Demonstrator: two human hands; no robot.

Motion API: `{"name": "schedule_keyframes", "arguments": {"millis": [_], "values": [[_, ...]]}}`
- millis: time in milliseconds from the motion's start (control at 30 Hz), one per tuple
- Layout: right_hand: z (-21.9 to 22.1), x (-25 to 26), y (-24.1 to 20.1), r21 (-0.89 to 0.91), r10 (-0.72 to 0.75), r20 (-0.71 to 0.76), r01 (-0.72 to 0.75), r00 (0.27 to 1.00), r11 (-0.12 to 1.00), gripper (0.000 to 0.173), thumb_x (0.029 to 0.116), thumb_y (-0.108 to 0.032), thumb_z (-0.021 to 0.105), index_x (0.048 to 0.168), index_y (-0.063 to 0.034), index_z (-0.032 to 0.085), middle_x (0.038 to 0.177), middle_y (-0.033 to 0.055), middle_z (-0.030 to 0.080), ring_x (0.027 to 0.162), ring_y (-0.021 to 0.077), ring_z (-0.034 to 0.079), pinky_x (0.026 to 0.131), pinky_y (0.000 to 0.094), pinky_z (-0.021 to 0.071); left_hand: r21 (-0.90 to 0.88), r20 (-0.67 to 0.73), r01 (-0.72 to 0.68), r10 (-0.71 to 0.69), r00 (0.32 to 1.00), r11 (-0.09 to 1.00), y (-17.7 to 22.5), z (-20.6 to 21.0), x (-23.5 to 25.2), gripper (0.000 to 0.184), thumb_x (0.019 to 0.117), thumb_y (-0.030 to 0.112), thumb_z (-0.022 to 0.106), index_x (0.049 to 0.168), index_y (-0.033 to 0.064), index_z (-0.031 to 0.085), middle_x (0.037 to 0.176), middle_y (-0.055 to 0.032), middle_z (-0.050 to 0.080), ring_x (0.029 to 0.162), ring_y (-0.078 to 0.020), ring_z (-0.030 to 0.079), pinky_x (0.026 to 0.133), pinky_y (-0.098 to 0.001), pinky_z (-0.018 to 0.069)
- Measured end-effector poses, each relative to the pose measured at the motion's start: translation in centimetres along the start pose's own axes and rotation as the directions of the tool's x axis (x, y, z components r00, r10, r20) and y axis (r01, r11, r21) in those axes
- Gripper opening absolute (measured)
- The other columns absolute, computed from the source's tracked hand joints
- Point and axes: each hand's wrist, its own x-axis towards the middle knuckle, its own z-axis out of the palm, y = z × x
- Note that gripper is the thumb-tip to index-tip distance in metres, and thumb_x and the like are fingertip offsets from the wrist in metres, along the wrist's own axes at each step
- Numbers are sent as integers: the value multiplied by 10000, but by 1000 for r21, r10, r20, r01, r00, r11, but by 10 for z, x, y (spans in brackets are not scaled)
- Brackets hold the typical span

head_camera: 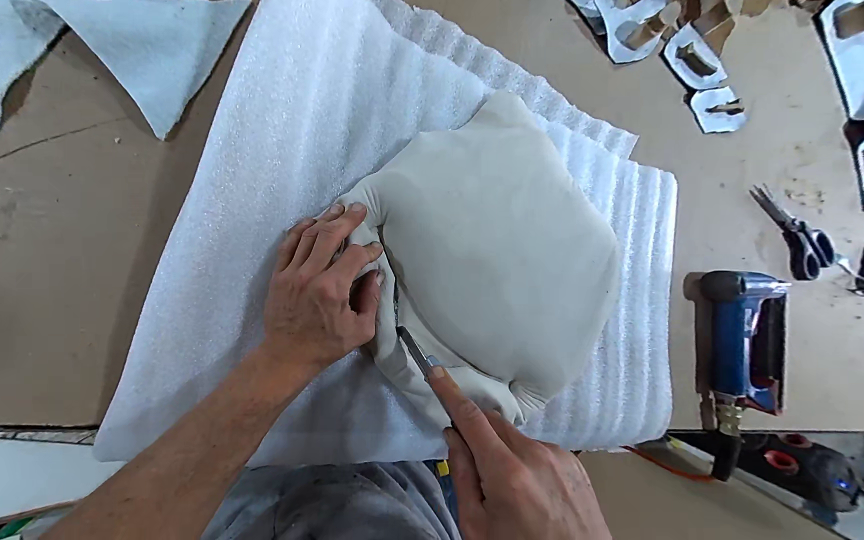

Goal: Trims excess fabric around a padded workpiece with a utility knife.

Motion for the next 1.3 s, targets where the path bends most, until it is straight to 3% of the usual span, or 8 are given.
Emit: {"name": "schedule_keyframes", "arguments": {"millis": [533, 733, 833, 900, 967, 1067, 1167, 1300], "values": [[-9, 6, 28, -16, -163, 55, 164, 985, 986, 436, 954, -159, 531, 1362, -128, 683, 614, 53, 572, 403, 207, 503, 354, 360, 370, 35, -33, -8, 9, 999, 999, -1, 1, 1, 310, 945, 311, 577, 1135, 164, 773, 1456, -94, 603, 1438, -277, 477, 1218, -467, 323], [-27, -14, 57, 359, -28, 43, 11, 999, 933, 541, 996, -191, 588, 1479, 34, 497, 768, 83, 703, 530, 178, 616, 478, 391, 534, 35, -97, -74, 78, 992, 997, -1, -2, -1, 341, 990, 324, 570, 1216, 139, 746, 1482, -115, 577, 1453, -286, 461, 1230, -506, 319], [-11, -33, 92, 607, 197, -174, -53, 965, 793, 464, 1066, -264, 503, 1295, 138, 535, 760, 40, 661, 584, 72, 625, 527, 278, 567, 62, -224, 54, -38, 974, 997, 18, -16, -12, 413, 1012, 330, 555, 1328, 95, 679, 1493, -127, 562, 1432, -270, 482, 1208, -502, 344], [8, -29, 116, 721, 426, -313, -80, 849, 689, 386, 1064, -228, 461, 1174, 134, 537, 824, 24, 660, 698, 33, 648, 633, 232, 578, 42, -219, 346, -329, 918, 937, 42, -29, -20, 416, 1022, 326, 530, 1326, 69, 650, 1345, -124, 632, 1236, -260, 601, 1030, -483, 492], [25, -19, 136, 814, 628, -276, -171, 727, 556, 380, 1051, -233, 436, 1186, 99, 564, 1002, 88, 642, 863, 81, 641, 767, 275, 565, -70, -29, 652, -655, 755, 755, 62, -35, -20, 430, 1017, 305, 579, 1347, 29, 571, 1195, -154, 663, 1062, -294, 668, 904, -544, 554], [35, -8, 149, 873, 695, -127, -252, 708, 417, 435, 1041, -264, 436, 1246, 83, 602, 1316, 209, 576, 1146, 191, 591, 966, 364, 498, -247, 102, 816, -823, 558, 523, 86, -33, -4, 573, 991, 299, 655, 1446, 37, 424, 1192, -176, 663, 1002, -314, 684, 849, -559, 560], [30, -4, 143, 920, 646, -18, -241, 763, 310, 428, 1059, -261, 413, 1305, 46, 580, 1152, 95, 643, 996, 59, 620, 868, 247, 517, -461, 178, 837, -893, 413, 295, 106, -26, 18, 760, 928, 265, 758, 1519, 89, 314, 1262, -214, 640, 1120, -361, 644, 899, -578, 536], [31, -2, 137, 949, 603, -33, -165, 797, 270, 343, 1043, -237, 425, 1194, 22, 594, 964, 27, 636, 864, 22, 629, 783, 211, 537, -517, 316, 841, -878, 359, 158, 104, -24, 42, 568, 917, 238, 773, 1382, 19, 532, 1260, -193, 652, 1146, -316, 635, 945, -517, 525]]}}
